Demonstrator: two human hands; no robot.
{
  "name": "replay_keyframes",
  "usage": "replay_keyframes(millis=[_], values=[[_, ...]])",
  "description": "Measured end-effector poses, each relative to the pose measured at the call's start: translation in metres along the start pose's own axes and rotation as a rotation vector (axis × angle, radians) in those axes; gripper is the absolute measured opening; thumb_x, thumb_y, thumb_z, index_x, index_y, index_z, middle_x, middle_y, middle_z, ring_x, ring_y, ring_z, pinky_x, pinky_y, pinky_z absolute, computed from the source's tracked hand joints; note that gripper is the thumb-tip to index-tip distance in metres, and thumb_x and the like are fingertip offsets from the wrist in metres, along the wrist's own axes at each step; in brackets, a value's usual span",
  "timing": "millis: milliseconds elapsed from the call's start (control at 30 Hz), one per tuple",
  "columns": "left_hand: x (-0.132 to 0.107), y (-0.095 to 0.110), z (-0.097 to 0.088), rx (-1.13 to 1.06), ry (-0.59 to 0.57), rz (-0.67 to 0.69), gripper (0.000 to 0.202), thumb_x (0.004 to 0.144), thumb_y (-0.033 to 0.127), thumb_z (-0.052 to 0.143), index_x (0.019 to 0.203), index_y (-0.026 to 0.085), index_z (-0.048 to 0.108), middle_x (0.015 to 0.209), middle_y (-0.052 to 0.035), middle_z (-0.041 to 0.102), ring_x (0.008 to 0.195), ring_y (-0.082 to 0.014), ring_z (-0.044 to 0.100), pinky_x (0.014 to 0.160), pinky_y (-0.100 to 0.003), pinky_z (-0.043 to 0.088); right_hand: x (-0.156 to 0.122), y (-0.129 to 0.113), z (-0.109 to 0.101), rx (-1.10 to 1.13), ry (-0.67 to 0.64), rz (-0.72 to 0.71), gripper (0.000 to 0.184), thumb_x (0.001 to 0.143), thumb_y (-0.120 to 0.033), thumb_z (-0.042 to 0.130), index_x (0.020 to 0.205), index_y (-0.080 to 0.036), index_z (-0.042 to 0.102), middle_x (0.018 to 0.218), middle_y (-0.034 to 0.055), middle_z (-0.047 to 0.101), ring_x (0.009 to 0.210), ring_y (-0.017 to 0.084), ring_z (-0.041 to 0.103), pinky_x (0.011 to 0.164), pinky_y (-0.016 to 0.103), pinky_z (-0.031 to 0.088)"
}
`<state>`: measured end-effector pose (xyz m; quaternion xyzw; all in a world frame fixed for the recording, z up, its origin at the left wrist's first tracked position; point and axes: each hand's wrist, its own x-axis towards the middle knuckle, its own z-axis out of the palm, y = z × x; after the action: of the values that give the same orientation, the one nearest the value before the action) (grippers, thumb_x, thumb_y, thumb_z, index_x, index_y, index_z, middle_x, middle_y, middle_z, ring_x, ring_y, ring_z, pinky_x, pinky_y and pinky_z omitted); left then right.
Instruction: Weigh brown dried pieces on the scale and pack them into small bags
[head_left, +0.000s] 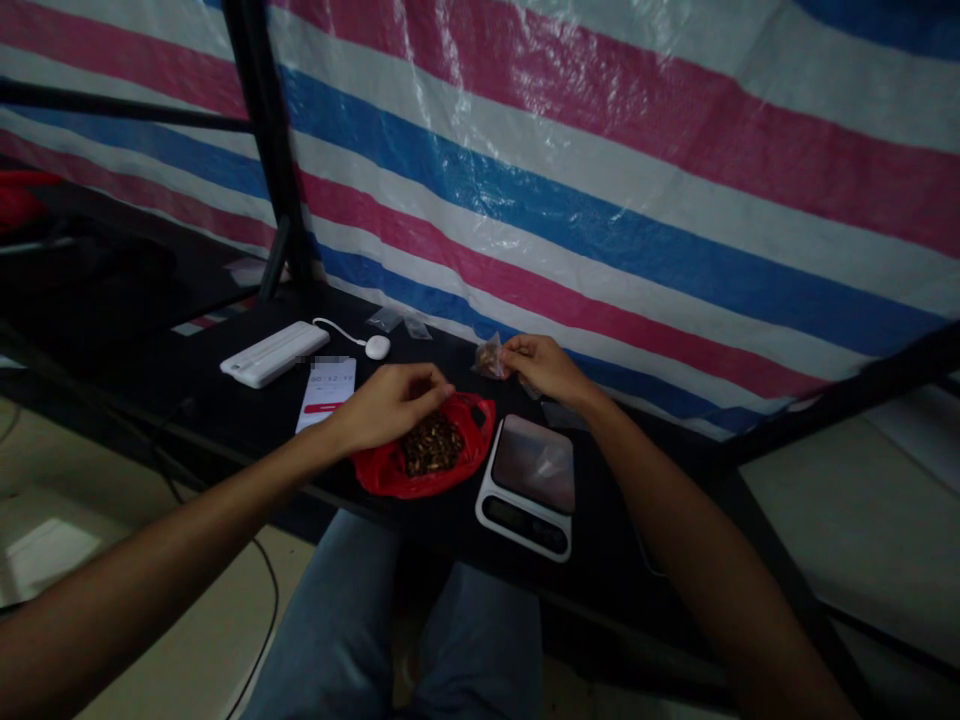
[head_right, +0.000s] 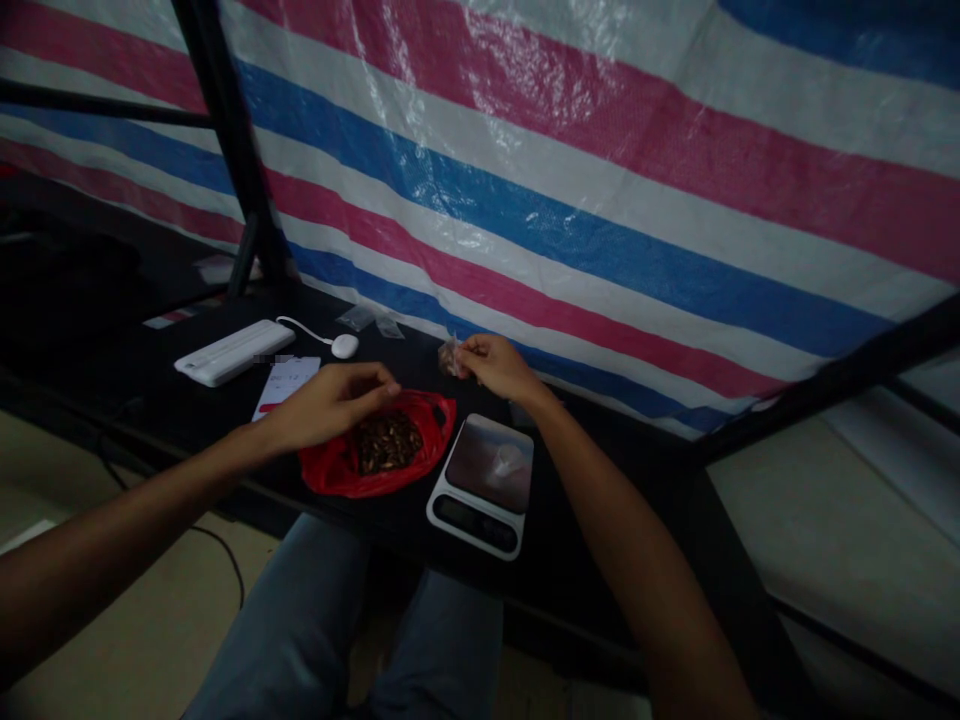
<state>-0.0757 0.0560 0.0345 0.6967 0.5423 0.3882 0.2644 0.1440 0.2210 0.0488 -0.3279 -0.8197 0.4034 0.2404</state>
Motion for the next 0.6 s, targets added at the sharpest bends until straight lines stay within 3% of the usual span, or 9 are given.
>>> replay_keyframes(millis=[100,200,333,600], values=[[0.005,0.013,-0.007,-0.159,0.030,-0.062,0.050,0.097,0.063,0.054,0.075,0.018,0.061,0.065,-0.0004,0.063,0.059,-0.0147,0.059,0.055,-0.025,0.043,-0.013,-0.028,0.013,0.199,-0.057,-0.020,0.027,0.089,-0.044,0.069,0.083,-0.018,0.068,0.078,0.0030,0.072,0.067,0.013,0.063,0.056,0.022,0.045],[0.009,0.020,-0.007,-0.262,-0.030,-0.097,0.052,0.094,0.067,0.055,0.082,0.018,0.063,0.068,-0.0025,0.068,0.061,-0.0168,0.064,0.054,-0.026,0.045,-0.027,-0.046,0.036,0.277,-0.141,-0.068,0.027,0.088,-0.044,0.071,0.085,-0.017,0.069,0.077,0.0011,0.071,0.065,0.011,0.061,0.057,0.021,0.046],[0.008,0.017,-0.006,-0.336,-0.136,-0.184,0.050,0.090,0.069,0.058,0.085,0.019,0.062,0.073,-0.0039,0.070,0.062,-0.0186,0.067,0.055,-0.028,0.051,-0.038,-0.049,0.057,0.352,-0.198,-0.071,0.026,0.086,-0.042,0.076,0.085,-0.017,0.069,0.074,-0.0009,0.070,0.060,0.010,0.058,0.056,0.022,0.047],[-0.004,0.015,-0.009,-0.277,-0.153,-0.054,0.035,0.092,0.051,0.056,0.077,0.019,0.061,0.066,0.0011,0.061,0.061,-0.0147,0.056,0.061,-0.028,0.048,-0.047,-0.049,0.063,0.427,-0.263,-0.038,0.027,0.087,-0.043,0.073,0.085,-0.017,0.068,0.077,0.0009,0.069,0.065,0.011,0.061,0.056,0.020,0.049]])
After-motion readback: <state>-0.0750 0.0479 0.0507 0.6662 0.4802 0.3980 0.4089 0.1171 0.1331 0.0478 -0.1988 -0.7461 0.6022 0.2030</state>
